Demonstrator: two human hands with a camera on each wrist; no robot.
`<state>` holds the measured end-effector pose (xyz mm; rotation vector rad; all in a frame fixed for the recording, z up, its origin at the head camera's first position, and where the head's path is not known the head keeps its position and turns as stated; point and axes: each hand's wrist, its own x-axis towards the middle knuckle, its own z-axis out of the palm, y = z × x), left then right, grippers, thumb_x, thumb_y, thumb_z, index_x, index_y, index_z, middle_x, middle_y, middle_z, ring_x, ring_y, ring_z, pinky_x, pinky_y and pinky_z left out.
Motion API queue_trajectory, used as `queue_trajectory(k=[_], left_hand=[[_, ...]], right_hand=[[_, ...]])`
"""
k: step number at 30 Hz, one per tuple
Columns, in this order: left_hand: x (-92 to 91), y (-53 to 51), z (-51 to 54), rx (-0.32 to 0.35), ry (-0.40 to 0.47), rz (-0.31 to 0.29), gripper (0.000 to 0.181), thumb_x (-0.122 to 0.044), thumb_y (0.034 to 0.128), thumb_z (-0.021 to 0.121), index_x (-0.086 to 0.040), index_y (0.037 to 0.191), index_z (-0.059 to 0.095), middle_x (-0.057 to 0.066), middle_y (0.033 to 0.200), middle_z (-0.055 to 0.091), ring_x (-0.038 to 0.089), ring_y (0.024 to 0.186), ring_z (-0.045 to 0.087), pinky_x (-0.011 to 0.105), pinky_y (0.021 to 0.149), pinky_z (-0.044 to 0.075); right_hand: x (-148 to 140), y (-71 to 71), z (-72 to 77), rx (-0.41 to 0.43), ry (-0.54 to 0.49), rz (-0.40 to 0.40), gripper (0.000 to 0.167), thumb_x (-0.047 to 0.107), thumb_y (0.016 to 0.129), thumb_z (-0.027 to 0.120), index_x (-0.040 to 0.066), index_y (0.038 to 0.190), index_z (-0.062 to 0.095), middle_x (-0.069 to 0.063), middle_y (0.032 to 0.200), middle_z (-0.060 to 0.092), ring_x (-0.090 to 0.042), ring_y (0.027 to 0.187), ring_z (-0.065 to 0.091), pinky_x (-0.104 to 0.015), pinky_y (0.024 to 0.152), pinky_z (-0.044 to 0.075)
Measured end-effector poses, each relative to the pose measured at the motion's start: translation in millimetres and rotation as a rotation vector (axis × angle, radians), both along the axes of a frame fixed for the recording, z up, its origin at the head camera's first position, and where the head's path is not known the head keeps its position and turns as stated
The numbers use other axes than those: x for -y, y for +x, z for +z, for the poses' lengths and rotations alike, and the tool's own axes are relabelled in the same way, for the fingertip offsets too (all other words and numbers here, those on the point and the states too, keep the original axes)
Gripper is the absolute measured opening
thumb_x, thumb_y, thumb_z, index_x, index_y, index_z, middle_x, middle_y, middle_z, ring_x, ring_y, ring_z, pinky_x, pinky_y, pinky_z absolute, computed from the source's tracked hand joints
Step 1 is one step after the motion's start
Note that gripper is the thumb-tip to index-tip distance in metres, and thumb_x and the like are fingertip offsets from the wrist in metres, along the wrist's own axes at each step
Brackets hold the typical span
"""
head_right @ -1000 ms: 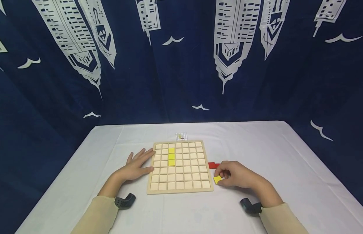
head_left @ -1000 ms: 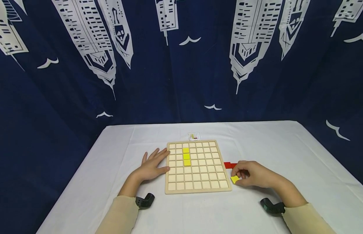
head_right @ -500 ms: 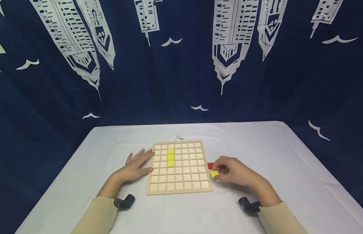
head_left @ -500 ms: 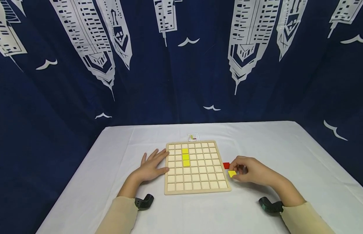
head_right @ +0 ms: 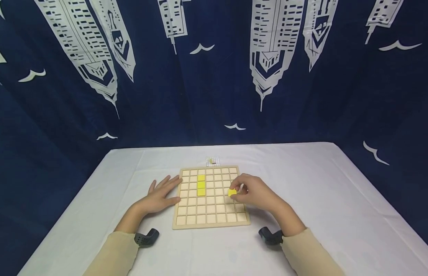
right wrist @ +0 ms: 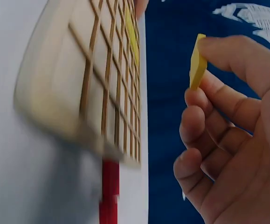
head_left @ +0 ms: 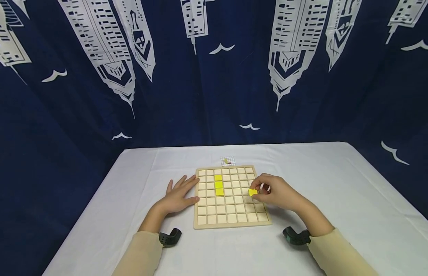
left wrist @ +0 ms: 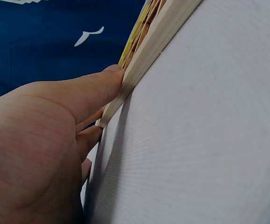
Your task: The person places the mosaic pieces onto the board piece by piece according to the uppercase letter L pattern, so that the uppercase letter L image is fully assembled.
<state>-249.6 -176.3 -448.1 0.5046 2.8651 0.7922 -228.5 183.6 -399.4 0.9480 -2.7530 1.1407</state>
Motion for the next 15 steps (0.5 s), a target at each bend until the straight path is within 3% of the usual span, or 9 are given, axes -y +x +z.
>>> queue_trajectory(k=[15], left_hand=[[0.8, -2.3, -4.1, -0.002, -0.012, 0.002, 0.069, -0.042, 0.0953, 0.063, -0.022, 0.156, 0.036, -0.001, 0.167, 0.024, 0.032, 0.158, 0.007, 0.065, 0.121, -0.012]], right_hand=[[66, -0.8, -2.9, 0.043, 0.010, -0.054, 0.020, 0.016, 0.083, 0.081, 0.013, 0.100, 0.070, -0.001, 0.091, 0.064, -0.010, 0.069, 0.051, -0.019, 0.062, 0.046]])
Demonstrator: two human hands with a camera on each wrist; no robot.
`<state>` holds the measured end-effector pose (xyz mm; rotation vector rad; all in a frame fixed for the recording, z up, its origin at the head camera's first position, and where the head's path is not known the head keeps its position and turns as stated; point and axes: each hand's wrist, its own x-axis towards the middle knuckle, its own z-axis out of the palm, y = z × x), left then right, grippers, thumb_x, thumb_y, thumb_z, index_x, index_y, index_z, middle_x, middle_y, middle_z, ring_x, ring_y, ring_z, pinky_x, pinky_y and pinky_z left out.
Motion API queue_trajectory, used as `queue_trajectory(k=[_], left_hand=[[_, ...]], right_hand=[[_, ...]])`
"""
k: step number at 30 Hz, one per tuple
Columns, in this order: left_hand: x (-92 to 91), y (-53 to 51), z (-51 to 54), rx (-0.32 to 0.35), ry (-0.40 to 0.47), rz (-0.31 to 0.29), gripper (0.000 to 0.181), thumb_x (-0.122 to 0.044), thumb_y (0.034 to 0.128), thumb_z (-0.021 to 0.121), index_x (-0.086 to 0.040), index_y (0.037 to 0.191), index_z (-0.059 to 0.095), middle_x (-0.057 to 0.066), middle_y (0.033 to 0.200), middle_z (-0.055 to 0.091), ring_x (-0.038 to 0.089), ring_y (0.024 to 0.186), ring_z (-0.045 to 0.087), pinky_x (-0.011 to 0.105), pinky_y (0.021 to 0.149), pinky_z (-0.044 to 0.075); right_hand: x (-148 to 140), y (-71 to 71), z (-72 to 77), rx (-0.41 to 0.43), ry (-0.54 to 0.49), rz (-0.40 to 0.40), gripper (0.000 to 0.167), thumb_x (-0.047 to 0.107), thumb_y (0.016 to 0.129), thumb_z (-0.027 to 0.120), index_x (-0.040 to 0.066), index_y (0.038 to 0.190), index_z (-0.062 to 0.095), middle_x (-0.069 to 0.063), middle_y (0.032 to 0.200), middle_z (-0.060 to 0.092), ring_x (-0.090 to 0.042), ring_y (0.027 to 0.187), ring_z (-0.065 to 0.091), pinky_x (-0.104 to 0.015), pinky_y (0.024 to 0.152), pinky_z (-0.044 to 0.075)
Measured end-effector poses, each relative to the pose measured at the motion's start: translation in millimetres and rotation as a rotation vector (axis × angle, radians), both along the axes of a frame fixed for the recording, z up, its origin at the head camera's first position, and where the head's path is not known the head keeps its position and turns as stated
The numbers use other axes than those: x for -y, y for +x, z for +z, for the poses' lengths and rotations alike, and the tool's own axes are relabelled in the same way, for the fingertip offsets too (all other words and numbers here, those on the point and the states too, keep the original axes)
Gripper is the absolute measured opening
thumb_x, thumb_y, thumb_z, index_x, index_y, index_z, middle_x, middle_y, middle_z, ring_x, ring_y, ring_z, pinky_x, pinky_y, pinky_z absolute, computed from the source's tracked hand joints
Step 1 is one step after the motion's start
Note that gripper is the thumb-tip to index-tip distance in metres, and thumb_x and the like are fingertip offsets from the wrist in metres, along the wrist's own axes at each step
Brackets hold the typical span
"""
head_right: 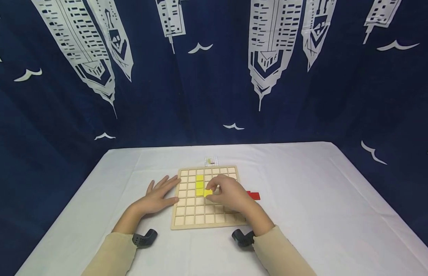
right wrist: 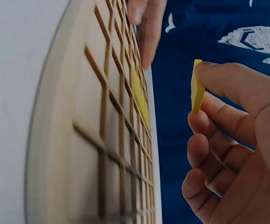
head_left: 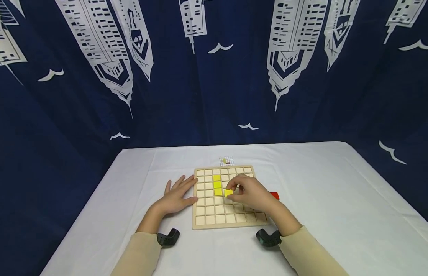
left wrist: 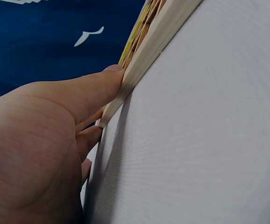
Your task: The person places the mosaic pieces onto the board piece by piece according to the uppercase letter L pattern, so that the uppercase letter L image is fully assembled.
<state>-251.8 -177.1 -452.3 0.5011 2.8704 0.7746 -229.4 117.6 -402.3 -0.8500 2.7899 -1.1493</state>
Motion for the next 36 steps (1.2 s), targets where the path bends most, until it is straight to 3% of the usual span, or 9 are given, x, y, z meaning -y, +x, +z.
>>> queue_trajectory(k=[9, 17, 36], left_hand=[[0.3, 0.6, 3.2, 0.000, 0.011, -0.003, 0.069, -0.043, 0.0952, 0.063, -0.022, 0.156, 0.037, -0.001, 0.167, 0.025, 0.032, 0.158, 0.007, 0.065, 0.121, -0.012], [0.3, 1.3, 2.9, 0.000, 0.009, 0.009, 0.069, -0.044, 0.0952, 0.063, -0.023, 0.156, 0.038, -0.001, 0.167, 0.025, 0.031, 0.158, 0.007, 0.065, 0.121, -0.013], [-0.7, 2.4, 4.1, 0.005, 0.006, 0.009, 0.068, -0.043, 0.0955, 0.063, -0.022, 0.156, 0.038, 0.000, 0.167, 0.025, 0.032, 0.158, 0.008, 0.066, 0.121, -0.012]], right_hand=[[23, -2.4, -8.6, -0.004, 0.007, 0.000, 0.021, 0.016, 0.080, 0.083, 0.013, 0.097, 0.071, 0.000, 0.088, 0.064, -0.008, 0.072, 0.054, -0.019, 0.067, 0.048], [36, -2.2, -14.9, -0.013, 0.093, -0.066, 0.021, 0.023, 0.078, 0.086, 0.017, 0.093, 0.071, 0.006, 0.087, 0.064, -0.007, 0.076, 0.055, -0.022, 0.070, 0.048], [39, 0.1, -26.3, -0.052, 0.161, -0.108, 0.020, 0.024, 0.079, 0.084, 0.020, 0.094, 0.072, 0.007, 0.090, 0.063, -0.009, 0.082, 0.056, -0.029, 0.076, 0.049]])
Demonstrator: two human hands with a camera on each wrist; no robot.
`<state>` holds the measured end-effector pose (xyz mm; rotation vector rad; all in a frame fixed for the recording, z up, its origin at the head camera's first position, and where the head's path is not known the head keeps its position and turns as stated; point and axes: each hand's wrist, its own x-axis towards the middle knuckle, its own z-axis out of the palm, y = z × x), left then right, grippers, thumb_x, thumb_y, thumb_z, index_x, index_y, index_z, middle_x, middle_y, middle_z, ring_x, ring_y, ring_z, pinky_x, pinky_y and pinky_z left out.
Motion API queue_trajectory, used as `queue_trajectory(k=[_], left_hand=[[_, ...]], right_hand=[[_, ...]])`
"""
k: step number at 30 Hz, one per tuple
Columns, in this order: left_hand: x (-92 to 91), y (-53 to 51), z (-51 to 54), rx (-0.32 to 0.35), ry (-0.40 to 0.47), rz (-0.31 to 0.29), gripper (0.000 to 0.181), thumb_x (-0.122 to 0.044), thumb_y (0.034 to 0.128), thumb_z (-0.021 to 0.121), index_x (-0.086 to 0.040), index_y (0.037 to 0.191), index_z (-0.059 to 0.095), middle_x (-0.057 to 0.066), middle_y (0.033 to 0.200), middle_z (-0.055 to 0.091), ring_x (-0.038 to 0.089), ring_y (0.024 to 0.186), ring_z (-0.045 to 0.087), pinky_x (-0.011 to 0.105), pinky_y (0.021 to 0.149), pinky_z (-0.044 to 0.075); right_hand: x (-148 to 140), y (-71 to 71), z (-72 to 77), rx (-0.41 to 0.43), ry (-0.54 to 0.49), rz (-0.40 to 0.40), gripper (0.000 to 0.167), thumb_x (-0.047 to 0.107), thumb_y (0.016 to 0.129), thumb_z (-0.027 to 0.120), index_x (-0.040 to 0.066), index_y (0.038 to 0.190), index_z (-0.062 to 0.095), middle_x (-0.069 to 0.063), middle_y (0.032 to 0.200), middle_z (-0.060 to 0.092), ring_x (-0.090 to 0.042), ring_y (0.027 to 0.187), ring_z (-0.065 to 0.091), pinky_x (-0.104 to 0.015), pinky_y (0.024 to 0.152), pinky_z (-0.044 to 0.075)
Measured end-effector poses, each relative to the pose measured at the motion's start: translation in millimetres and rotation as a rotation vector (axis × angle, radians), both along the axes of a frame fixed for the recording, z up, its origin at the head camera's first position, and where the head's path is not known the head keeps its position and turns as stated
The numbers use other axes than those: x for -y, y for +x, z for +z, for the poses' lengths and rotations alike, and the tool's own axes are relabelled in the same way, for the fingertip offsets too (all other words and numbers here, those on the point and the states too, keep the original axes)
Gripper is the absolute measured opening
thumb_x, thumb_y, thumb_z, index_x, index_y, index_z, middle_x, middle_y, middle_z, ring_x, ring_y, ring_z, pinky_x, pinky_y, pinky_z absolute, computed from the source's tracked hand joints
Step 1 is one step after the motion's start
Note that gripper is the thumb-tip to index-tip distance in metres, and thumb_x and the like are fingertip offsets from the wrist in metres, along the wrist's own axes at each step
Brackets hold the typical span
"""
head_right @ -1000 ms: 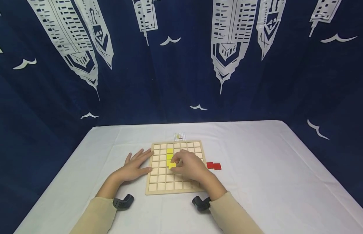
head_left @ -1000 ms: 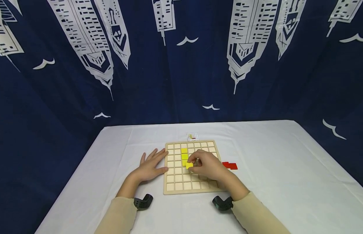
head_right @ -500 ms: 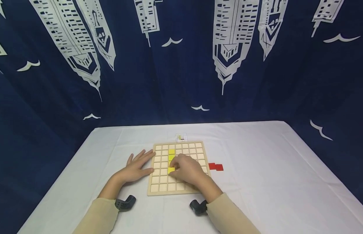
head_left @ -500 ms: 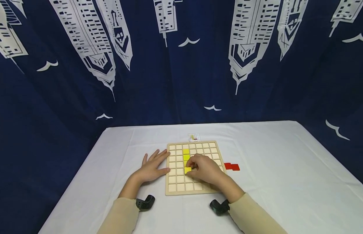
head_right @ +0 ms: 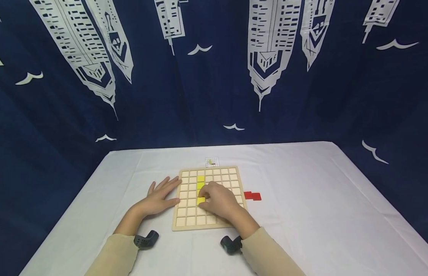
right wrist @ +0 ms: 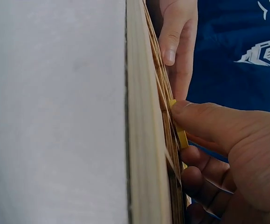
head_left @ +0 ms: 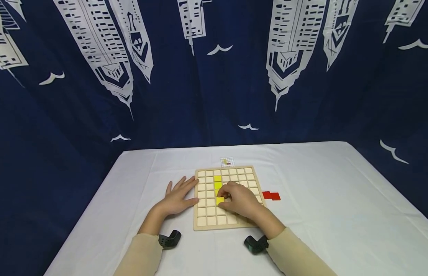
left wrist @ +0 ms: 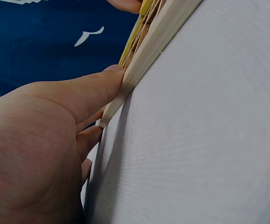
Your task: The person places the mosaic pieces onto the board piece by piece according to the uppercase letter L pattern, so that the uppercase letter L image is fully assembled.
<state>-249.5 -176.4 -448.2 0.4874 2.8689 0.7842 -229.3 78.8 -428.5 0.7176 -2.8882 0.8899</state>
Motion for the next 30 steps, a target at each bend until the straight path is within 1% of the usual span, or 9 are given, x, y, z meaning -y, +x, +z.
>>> queue_trajectory(k=[12, 16, 20, 23, 27, 30], left_hand=[[0.2, -0.6, -0.6, -0.003, 0.002, 0.001, 0.068, -0.043, 0.0951, 0.063, -0.022, 0.155, 0.038, 0.000, 0.167, 0.026, 0.033, 0.158, 0.008, 0.066, 0.121, -0.012], [-0.4, -1.2, -1.2, -0.005, 0.002, 0.003, 0.068, -0.043, 0.0952, 0.063, -0.022, 0.155, 0.038, 0.000, 0.167, 0.026, 0.032, 0.158, 0.008, 0.066, 0.121, -0.012], [-0.9, -1.4, -1.9, -0.009, 0.003, 0.007, 0.068, -0.042, 0.0952, 0.063, -0.023, 0.155, 0.038, -0.001, 0.167, 0.026, 0.032, 0.158, 0.008, 0.065, 0.121, -0.012], [-1.1, -1.5, -2.8, -0.010, 0.006, 0.009, 0.068, -0.042, 0.0949, 0.063, -0.023, 0.155, 0.038, 0.000, 0.167, 0.026, 0.032, 0.158, 0.008, 0.065, 0.121, -0.012], [-0.2, -1.0, -3.1, -0.007, 0.010, 0.009, 0.068, -0.042, 0.0946, 0.064, -0.022, 0.155, 0.038, 0.000, 0.167, 0.026, 0.031, 0.158, 0.008, 0.065, 0.121, -0.012], [1.3, -0.4, -2.7, -0.009, 0.009, 0.005, 0.069, -0.041, 0.0946, 0.064, -0.022, 0.155, 0.038, 0.000, 0.167, 0.026, 0.032, 0.158, 0.008, 0.065, 0.121, -0.012]], right_hand=[[1, 1.3, 1.9, 0.007, 0.003, 0.013, 0.019, 0.022, 0.081, 0.083, 0.019, 0.096, 0.072, 0.007, 0.089, 0.062, -0.010, 0.081, 0.057, -0.027, 0.074, 0.047], [-4, 2.8, 6.3, 0.014, -0.017, 0.018, 0.018, 0.020, 0.082, 0.082, 0.019, 0.097, 0.072, 0.007, 0.089, 0.062, -0.009, 0.080, 0.056, -0.026, 0.074, 0.048], [-15, 3.2, 15.1, 0.017, -0.069, 0.014, 0.014, 0.018, 0.085, 0.078, 0.018, 0.097, 0.072, 0.006, 0.087, 0.063, -0.008, 0.075, 0.054, -0.023, 0.069, 0.047], [-27, 1.8, 22.4, 0.003, -0.099, 0.002, 0.013, 0.018, 0.088, 0.075, 0.016, 0.100, 0.072, 0.006, 0.088, 0.063, -0.008, 0.070, 0.052, -0.022, 0.065, 0.045], [-45, -1.2, 29.8, -0.019, -0.120, -0.015, 0.014, 0.016, 0.089, 0.074, 0.013, 0.102, 0.071, 0.005, 0.091, 0.064, -0.009, 0.071, 0.051, -0.021, 0.065, 0.045], [-56, -4.8, 32.9, -0.031, -0.131, -0.027, 0.015, 0.013, 0.089, 0.074, 0.010, 0.104, 0.071, 0.001, 0.093, 0.066, -0.010, 0.074, 0.052, -0.022, 0.066, 0.046]])
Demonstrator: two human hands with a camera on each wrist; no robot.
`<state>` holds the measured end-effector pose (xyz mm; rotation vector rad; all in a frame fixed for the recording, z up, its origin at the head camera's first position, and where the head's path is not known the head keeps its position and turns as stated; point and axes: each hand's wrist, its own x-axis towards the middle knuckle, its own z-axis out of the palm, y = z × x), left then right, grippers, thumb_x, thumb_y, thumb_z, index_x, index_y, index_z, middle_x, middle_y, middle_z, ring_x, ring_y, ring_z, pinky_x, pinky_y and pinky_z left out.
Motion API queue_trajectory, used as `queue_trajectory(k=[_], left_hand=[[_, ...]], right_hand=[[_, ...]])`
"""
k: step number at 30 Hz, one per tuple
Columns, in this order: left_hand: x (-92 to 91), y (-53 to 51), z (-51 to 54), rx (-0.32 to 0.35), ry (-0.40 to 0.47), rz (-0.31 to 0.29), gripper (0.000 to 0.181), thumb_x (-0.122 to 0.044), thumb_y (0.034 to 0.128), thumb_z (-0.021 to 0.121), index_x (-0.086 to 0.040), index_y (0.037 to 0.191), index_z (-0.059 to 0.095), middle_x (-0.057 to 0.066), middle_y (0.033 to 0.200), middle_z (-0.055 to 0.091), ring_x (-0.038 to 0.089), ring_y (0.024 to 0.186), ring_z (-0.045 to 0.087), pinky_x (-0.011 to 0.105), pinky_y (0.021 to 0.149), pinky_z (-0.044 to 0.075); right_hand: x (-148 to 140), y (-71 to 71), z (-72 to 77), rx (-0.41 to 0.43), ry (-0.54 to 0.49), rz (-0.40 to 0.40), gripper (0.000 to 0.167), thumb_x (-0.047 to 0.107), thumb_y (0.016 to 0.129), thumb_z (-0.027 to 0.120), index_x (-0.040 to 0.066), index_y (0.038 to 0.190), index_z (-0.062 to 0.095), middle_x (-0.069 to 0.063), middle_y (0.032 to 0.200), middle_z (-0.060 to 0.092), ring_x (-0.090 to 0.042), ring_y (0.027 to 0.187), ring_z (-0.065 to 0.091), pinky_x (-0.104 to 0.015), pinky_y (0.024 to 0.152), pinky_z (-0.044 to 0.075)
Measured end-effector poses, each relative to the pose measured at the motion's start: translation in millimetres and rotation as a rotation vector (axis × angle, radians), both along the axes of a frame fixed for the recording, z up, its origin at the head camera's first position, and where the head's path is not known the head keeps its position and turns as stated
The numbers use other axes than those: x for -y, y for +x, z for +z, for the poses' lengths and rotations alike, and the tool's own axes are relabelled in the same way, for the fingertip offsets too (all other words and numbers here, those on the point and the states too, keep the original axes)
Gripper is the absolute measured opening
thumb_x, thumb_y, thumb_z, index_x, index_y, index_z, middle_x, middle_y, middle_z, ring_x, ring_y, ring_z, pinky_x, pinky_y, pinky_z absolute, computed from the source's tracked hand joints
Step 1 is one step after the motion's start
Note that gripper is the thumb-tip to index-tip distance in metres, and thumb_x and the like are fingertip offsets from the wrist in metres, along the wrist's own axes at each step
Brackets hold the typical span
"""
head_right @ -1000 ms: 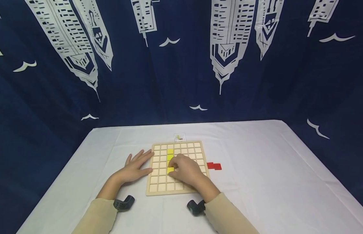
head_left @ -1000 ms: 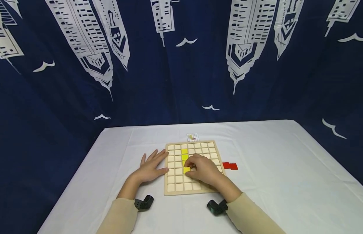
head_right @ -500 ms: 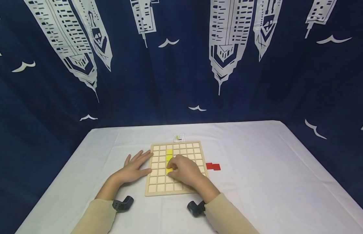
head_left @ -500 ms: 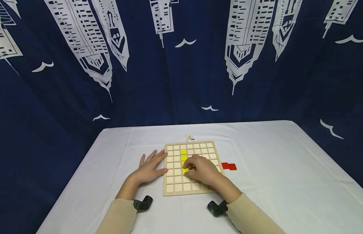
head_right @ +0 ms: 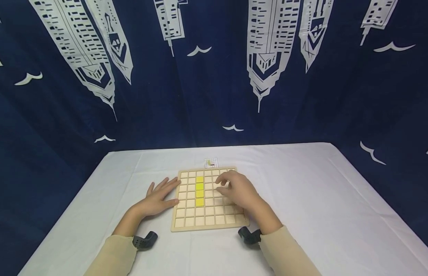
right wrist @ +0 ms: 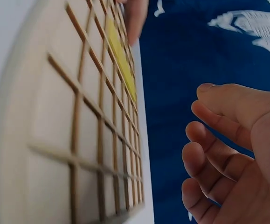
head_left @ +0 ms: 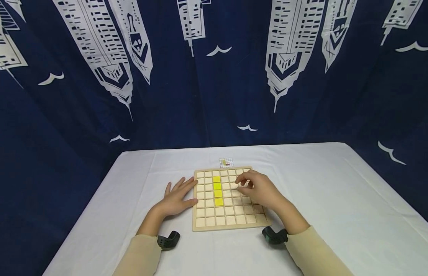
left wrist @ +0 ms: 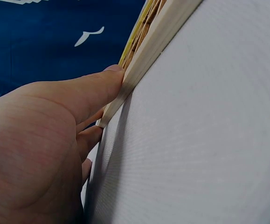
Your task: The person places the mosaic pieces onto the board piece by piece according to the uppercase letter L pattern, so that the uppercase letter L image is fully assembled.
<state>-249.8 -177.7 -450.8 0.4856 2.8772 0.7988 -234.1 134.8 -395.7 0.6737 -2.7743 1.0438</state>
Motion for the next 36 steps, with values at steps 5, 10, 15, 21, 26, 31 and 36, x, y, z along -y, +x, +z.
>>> queue_trajectory(k=[5, 10, 15, 21, 26, 31, 36], left_hand=[[3.3, 1.6, -0.5, 0.015, 0.000, 0.008, 0.069, -0.040, 0.0949, 0.064, -0.024, 0.156, 0.037, -0.002, 0.167, 0.024, 0.031, 0.158, 0.007, 0.064, 0.122, -0.013], [3.8, 2.2, -2.1, 0.021, 0.008, 0.011, 0.069, -0.041, 0.0947, 0.064, -0.023, 0.156, 0.037, -0.002, 0.167, 0.024, 0.031, 0.158, 0.007, 0.064, 0.121, -0.013], [2.0, 2.2, -2.5, 0.019, -0.001, 0.020, 0.069, -0.042, 0.0939, 0.064, -0.023, 0.155, 0.038, 0.001, 0.167, 0.026, 0.032, 0.158, 0.008, 0.065, 0.121, -0.013], [1.3, 1.4, -1.9, 0.011, -0.002, 0.014, 0.070, -0.042, 0.0941, 0.064, -0.024, 0.156, 0.037, 0.000, 0.167, 0.025, 0.031, 0.158, 0.008, 0.064, 0.121, -0.013], [-0.1, 0.1, -1.1, 0.006, 0.004, 0.010, 0.069, -0.042, 0.0939, 0.064, -0.023, 0.155, 0.038, 0.000, 0.167, 0.025, 0.031, 0.158, 0.008, 0.064, 0.121, -0.014], [-1.4, -0.8, -0.8, 0.006, 0.002, 0.006, 0.069, -0.042, 0.0940, 0.064, -0.023, 0.155, 0.038, 0.000, 0.167, 0.026, 0.031, 0.158, 0.008, 0.065, 0.121, -0.013], [-1.7, 0.1, 0.5, 0.006, -0.004, 0.006, 0.069, -0.042, 0.0944, 0.064, -0.023, 0.155, 0.038, 0.000, 0.167, 0.025, 0.031, 0.158, 0.008, 0.064, 0.121, -0.013]], right_hand=[[-19, -7.9, 1.4, 0.017, 0.016, -0.023, 0.020, 0.015, 0.090, 0.073, 0.009, 0.109, 0.071, -0.005, 0.100, 0.067, -0.013, 0.079, 0.053, -0.025, 0.066, 0.047], [-42, -14.7, -0.8, 0.065, 0.043, -0.066, 0.025, 0.016, 0.090, 0.073, 0.007, 0.113, 0.069, -0.011, 0.105, 0.068, -0.016, 0.085, 0.056, -0.028, 0.070, 0.047], [-65, -21.1, -7.5, 0.142, 0.053, -0.113, 0.029, 0.018, 0.090, 0.073, 0.008, 0.117, 0.068, -0.013, 0.111, 0.067, -0.020, 0.089, 0.056, -0.029, 0.070, 0.048], [-85, -23.7, -15.1, 0.268, 0.108, -0.057, 0.041, 0.023, 0.085, 0.079, 0.011, 0.121, 0.067, -0.010, 0.116, 0.065, -0.022, 0.099, 0.057, -0.034, 0.085, 0.050], [-92, -21.0, -18.2, 0.291, 0.108, -0.001, 0.044, 0.023, 0.081, 0.083, 0.012, 0.119, 0.067, -0.008, 0.118, 0.062, -0.023, 0.107, 0.057, -0.044, 0.098, 0.049], [-95, -21.2, -22.4, 0.264, 0.106, 0.026, 0.041, 0.019, 0.078, 0.085, 0.012, 0.115, 0.068, -0.007, 0.114, 0.061, -0.022, 0.105, 0.056, -0.046, 0.098, 0.049], [-96, -24.6, -27.5, 0.248, 0.110, 0.018, 0.035, 0.017, 0.077, 0.085, 0.014, 0.109, 0.070, -0.006, 0.111, 0.061, -0.020, 0.100, 0.054, -0.041, 0.094, 0.049]])
